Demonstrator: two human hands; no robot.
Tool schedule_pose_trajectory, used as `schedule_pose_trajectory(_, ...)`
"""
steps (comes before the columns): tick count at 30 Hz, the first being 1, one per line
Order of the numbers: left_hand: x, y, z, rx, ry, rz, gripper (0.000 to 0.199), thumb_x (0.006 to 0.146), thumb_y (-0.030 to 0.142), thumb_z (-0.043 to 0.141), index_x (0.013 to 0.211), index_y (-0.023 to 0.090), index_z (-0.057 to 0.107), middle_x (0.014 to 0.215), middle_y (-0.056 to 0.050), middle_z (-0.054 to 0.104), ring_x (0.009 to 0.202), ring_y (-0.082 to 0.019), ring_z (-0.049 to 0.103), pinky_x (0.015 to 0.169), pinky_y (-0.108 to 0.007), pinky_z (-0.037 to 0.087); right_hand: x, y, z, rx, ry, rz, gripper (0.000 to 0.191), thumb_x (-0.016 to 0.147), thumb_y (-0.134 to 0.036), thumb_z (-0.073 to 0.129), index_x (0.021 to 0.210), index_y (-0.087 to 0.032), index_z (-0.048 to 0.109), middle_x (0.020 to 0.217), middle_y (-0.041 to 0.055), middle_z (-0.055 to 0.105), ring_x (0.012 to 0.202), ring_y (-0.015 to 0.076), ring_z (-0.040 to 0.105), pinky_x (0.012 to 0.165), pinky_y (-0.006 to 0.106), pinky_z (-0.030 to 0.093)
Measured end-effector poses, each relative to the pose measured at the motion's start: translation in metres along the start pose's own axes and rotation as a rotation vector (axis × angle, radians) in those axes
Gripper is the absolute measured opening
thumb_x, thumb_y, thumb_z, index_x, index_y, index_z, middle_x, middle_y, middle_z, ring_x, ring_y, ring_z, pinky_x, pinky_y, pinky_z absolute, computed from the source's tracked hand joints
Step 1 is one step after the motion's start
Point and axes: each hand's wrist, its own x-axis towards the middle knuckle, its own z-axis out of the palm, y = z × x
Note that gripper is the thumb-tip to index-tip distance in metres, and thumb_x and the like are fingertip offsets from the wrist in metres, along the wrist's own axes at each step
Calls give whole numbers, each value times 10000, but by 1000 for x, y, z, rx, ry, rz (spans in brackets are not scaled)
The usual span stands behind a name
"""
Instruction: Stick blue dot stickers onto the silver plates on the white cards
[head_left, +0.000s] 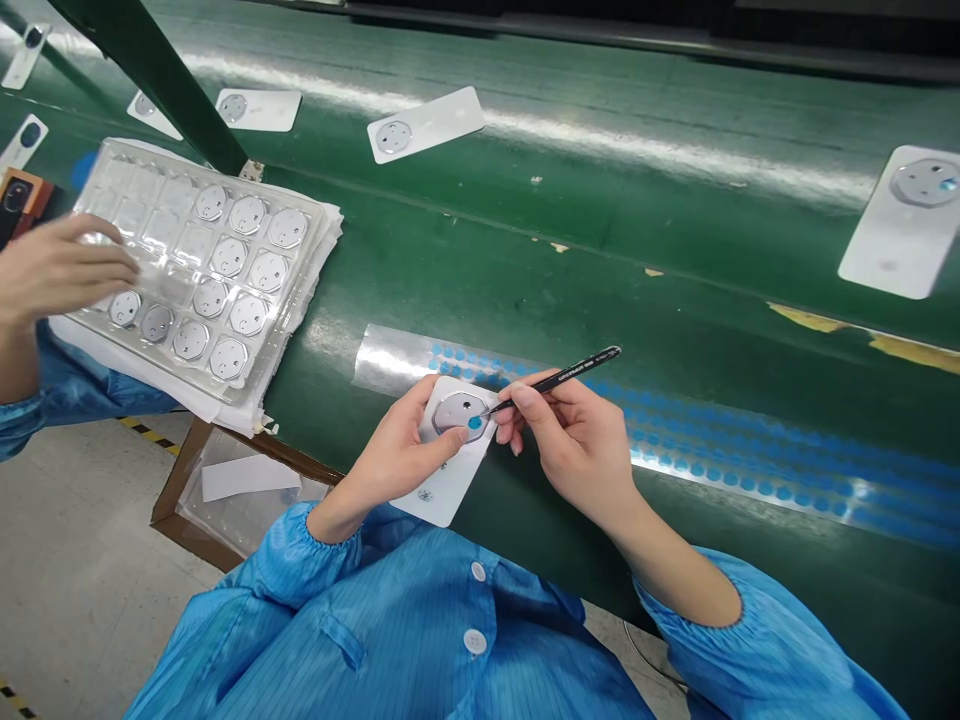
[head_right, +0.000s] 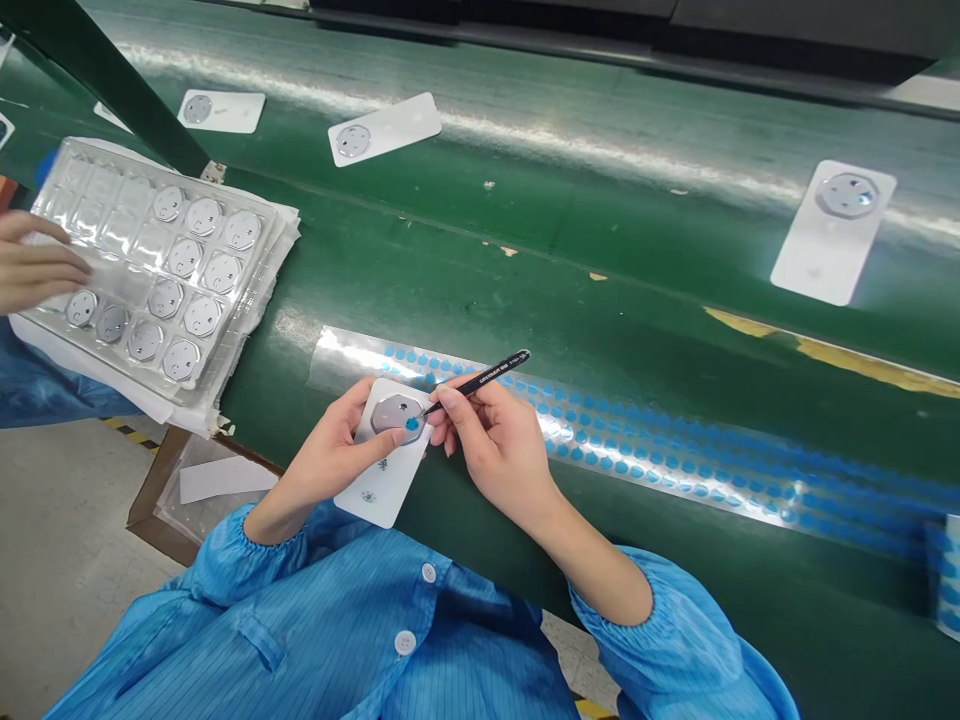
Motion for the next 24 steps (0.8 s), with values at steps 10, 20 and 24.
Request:
schedule_pose_trajectory(10,1,-8,7,-64,95,9,361,891,406,812,1137,193,656,935,-20,720,796,-147,663,731,-249,518,-5,-1,0,-1,55,-129,207,1065,-388,644,995,-200,699,753,11,681,601,146,664,523,273,557)
schedule_pose_trajectory(20,45,9,48,-264,129,166,374,855,430,819,1037,190,597,906,-10,680,785,-139,636,732,-244,519,3,6,-22,-19,188,-152,274,1038,-489,624,1132,-236,670,942,39,645,813,189,623,728,306,548)
schedule_pose_trajectory(24,79,9,76,-325,-18,234,402,841,429,820,1080,198,594,970,-27,673,842,-152,620,765,-248,514,9,13,-37,90,271,-82,331,938,-537,749,1008,-231,646,840,19,650,702,190,619,633,294,545)
